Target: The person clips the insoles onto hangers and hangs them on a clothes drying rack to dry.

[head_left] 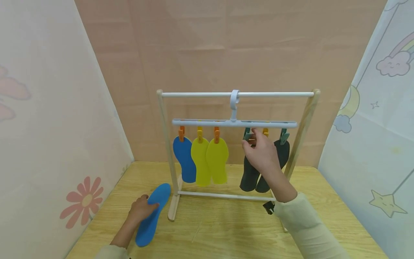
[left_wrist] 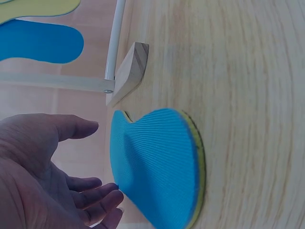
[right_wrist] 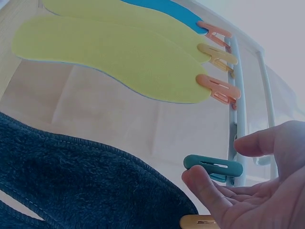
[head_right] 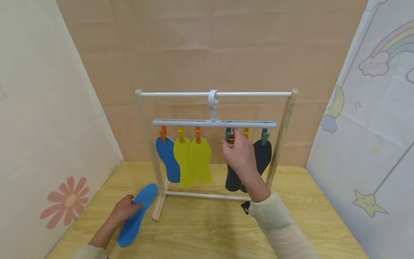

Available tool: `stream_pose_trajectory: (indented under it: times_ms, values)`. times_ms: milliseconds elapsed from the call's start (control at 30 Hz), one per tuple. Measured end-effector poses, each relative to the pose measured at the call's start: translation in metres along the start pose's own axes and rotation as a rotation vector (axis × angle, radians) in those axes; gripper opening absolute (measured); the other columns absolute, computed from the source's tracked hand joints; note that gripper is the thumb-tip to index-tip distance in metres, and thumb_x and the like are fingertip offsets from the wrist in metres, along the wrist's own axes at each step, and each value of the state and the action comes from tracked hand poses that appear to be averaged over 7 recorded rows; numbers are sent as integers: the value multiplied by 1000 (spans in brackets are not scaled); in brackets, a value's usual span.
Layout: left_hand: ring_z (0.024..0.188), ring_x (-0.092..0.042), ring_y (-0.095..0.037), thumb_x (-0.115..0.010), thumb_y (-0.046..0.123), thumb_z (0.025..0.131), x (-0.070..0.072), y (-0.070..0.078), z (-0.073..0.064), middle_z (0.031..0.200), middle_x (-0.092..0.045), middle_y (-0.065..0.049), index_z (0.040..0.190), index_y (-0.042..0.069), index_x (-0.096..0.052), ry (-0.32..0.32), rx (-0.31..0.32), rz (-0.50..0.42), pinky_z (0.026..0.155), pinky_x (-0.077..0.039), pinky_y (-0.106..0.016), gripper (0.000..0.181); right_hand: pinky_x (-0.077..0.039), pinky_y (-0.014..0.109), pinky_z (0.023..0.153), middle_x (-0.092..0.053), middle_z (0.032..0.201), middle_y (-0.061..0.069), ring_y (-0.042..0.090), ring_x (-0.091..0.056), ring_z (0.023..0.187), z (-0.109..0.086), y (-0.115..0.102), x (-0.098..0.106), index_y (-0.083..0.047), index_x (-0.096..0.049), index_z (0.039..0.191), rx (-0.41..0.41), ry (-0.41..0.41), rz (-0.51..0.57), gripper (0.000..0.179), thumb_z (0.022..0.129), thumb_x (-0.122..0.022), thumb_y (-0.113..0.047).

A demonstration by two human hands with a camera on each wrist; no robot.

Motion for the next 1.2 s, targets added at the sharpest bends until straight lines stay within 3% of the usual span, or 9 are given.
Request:
stream_pose_trajectory:
  times_ms: [333, 533, 633, 767, 933, 1033, 1200]
  values:
    - [111, -52, -61, -69, 31, 92, 1, -4, -7, 121, -51, -44, 130, -25, -43, 4, 32, 79, 87, -48, -68, 73, -53, 54, 94, -66, 127, 21, 37, -65, 114, 2, 0, -3, -4, -43, 150, -23, -23, 38, 56, 100, -59, -26]
    - [102, -56, -55, -71, 35, 91, 2, -5, -9, 109, -54, -39, 121, -24, -49, -2, 63, 139, 81, -50, -65, 71, -53, 53, 93, -65, 130, 21, 37, -65, 115, 2, 0, -2, -5, -40, 153, -20, -25, 58, 57, 104, -56, -29]
    - [95, -57, -50, -74, 34, 89, 2, -7, -10, 101, -55, -35, 114, -23, -52, 3, 77, 164, 78, -51, -63, 66, -53, 47, 82, -66, 122, 20, 36, -65, 102, 3, -1, -2, -5, -43, 152, -13, -24, 51, 54, 107, -52, -33]
    - [90, -58, -45, -76, 32, 89, 0, -10, -10, 96, -55, -32, 109, -21, -54, -2, 97, 171, 75, -51, -61, 61, -45, 40, 73, -64, 117, 18, 32, -57, 91, 2, -1, -3, -4, -46, 150, -31, -34, 56, 51, 109, -45, -34]
    - [89, -58, -45, -77, 32, 88, -2, -15, -10, 96, -55, -32, 109, -21, -55, -8, 107, 172, 75, -52, -60, 61, -50, 48, 93, -60, 135, 20, 35, -60, 114, 2, 2, -4, -4, -40, 152, -93, -79, 160, 51, 110, -42, -34]
    - [90, -59, -46, -78, 30, 87, -3, -15, -9, 97, -55, -33, 111, -22, -55, -5, 103, 158, 76, -52, -59, 61, -45, 53, 107, -55, 145, 19, 36, -58, 127, 3, 6, -4, -6, -37, 154, -120, -98, 212, 53, 110, -43, -34]
    - [92, -59, -46, -79, 25, 87, -4, -12, -9, 100, -54, -36, 115, -25, -52, -9, 81, 128, 80, -54, -56, 63, -41, 57, 110, -58, 142, 19, 37, -57, 128, 3, 9, 0, -11, -35, 158, -127, -119, 229, 55, 109, -44, -37]
Point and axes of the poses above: each hand's wrist, its own z-axis towards the middle knuckle, its own x-axis out of the back of the hand, y = z × x, the point moved 6 cm from there along z, towards the middle knuckle
